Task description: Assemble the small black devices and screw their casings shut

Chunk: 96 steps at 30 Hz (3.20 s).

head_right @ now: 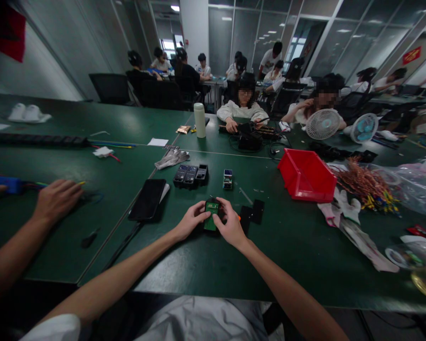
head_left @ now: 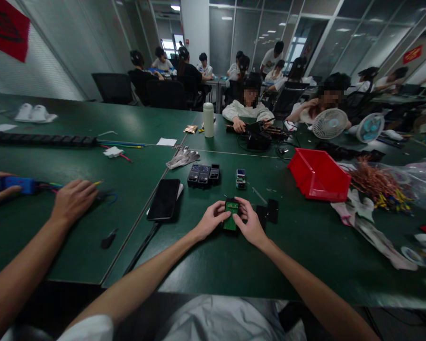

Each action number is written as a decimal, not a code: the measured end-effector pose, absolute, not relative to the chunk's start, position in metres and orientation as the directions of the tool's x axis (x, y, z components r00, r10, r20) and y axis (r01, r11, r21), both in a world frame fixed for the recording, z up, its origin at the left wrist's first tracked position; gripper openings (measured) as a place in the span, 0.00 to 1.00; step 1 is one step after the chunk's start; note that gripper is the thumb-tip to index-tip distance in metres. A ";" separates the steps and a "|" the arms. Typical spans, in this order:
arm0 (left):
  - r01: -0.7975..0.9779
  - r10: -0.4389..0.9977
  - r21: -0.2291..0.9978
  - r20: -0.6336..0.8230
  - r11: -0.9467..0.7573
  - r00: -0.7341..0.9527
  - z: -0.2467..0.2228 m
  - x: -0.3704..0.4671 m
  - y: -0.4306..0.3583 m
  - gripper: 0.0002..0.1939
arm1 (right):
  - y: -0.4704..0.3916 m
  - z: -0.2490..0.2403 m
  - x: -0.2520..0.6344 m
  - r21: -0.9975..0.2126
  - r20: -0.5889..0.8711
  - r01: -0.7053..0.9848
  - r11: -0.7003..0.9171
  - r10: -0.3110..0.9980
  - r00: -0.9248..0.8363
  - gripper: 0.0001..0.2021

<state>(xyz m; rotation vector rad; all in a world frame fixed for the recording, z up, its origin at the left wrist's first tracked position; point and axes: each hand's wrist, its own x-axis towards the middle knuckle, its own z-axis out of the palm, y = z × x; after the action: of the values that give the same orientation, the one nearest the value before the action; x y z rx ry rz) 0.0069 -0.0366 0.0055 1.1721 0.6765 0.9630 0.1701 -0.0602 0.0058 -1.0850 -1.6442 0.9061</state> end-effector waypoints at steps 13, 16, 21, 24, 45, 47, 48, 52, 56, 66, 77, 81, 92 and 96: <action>-0.234 0.892 0.970 0.049 0.064 0.449 0.005 0.005 -0.037 0.17 | -0.061 0.008 0.171 -0.888 0.315 0.292 0.355 0.933 -0.175 0.25; -0.221 0.890 0.973 0.048 0.060 0.453 0.004 0.005 -0.036 0.16 | -0.061 0.008 0.171 -0.883 0.320 0.302 0.360 0.931 -0.174 0.25; -0.235 0.891 0.970 0.056 0.057 0.450 0.002 0.005 -0.035 0.15 | -0.061 0.007 0.170 -0.879 0.323 0.308 0.364 0.930 -0.177 0.25; -0.240 0.891 0.969 0.052 0.065 0.450 0.000 0.005 -0.034 0.15 | -0.060 0.006 0.170 -0.877 0.325 0.313 0.365 0.930 -0.173 0.25; -0.260 0.929 0.953 -0.056 0.159 0.365 -0.001 0.007 -0.036 0.19 | -0.060 0.006 0.170 -0.936 0.253 0.196 0.292 0.946 -0.201 0.29; -0.297 0.928 0.937 -0.064 0.182 0.367 0.000 0.007 -0.036 0.19 | -0.060 0.006 0.170 -0.941 0.248 0.180 0.287 0.945 -0.212 0.29; -0.313 0.927 0.930 -0.066 0.191 0.368 0.000 0.007 -0.036 0.20 | -0.060 0.005 0.170 -0.942 0.245 0.176 0.285 0.945 -0.217 0.29; -0.371 0.934 0.906 -0.065 0.203 0.351 -0.001 0.008 -0.036 0.19 | -0.060 0.002 0.169 -0.946 0.227 0.177 0.270 0.947 -0.229 0.30; -0.404 0.940 0.893 -0.058 0.199 0.335 -0.001 0.008 -0.035 0.17 | -0.059 -0.001 0.169 -0.952 0.212 0.177 0.250 0.954 -0.211 0.29; -0.427 0.948 0.882 -0.064 0.200 0.313 -0.001 0.008 -0.035 0.19 | -0.058 0.000 0.170 -0.958 0.216 0.143 0.250 0.951 -0.220 0.30; -0.504 0.958 0.840 -0.060 0.201 0.281 0.004 0.007 -0.033 0.20 | -0.056 0.009 0.172 -0.962 0.263 0.071 0.263 0.965 -0.008 0.25; -0.508 0.950 0.837 -0.044 0.204 0.308 0.005 0.008 -0.033 0.22 | -0.054 0.010 0.174 -0.958 0.283 0.071 0.278 0.956 0.072 0.23; -0.418 0.945 0.888 -0.052 0.193 0.324 0.006 0.006 -0.036 0.23 | -0.047 0.008 0.180 -0.958 0.286 0.057 0.282 0.954 0.089 0.21; -0.413 0.949 0.890 -0.060 0.191 0.310 0.007 0.006 -0.036 0.24 | -0.047 0.007 0.180 -0.945 0.317 0.093 0.313 0.948 0.030 0.23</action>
<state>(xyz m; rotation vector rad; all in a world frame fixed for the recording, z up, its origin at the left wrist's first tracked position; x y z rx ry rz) 0.0063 -0.0363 0.0066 0.9102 0.7305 1.0862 0.1800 -0.0472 0.0066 -1.0501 -1.3738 0.8957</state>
